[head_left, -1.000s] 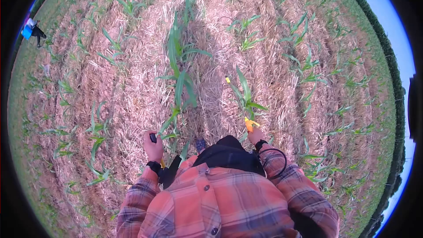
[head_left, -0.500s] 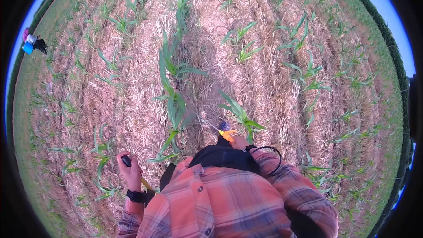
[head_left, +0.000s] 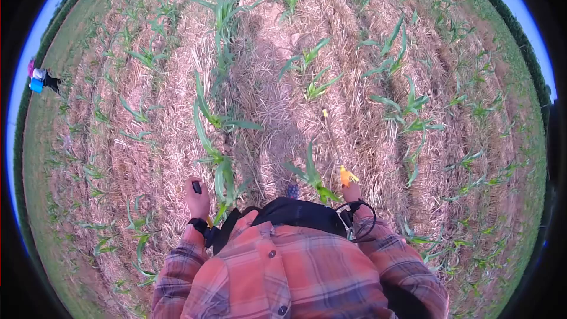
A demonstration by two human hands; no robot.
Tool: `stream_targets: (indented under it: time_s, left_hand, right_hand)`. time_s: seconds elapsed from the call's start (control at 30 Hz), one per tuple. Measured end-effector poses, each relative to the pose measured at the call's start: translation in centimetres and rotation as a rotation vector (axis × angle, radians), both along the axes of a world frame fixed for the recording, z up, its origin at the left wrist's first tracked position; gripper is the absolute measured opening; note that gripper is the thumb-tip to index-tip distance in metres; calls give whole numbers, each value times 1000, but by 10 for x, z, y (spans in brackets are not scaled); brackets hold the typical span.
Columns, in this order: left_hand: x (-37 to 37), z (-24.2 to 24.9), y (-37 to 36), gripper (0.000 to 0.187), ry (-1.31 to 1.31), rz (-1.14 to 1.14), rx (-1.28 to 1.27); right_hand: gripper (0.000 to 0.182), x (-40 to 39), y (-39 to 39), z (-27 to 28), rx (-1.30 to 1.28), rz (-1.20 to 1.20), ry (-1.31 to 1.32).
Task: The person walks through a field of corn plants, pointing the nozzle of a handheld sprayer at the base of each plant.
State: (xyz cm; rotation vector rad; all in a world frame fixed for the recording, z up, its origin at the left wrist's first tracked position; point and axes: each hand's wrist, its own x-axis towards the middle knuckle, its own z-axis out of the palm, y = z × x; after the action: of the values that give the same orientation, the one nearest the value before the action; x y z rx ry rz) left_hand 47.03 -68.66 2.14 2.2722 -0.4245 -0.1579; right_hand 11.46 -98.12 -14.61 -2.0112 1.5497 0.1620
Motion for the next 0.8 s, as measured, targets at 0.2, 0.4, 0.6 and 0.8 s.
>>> stream_targets:
  time_s: [0.2,0.4,0.6,0.8]
  left_hand:
    - [4,77,-11,16,167,66,-254]
    - [37,76,-43,16,209,89,-233]
    - [100,2,-90,18,65,6,-137]
    - [153,-12,-111,18,42,31,-123]
  right_hand:
    - [31,-29,-39,-10,22,-353,-32]
    - [29,-10,-53,-14,-11,-287,-29]
    - [31,108,-63,42,73,94,70]
    - [29,222,-81,46,170,488,-45]
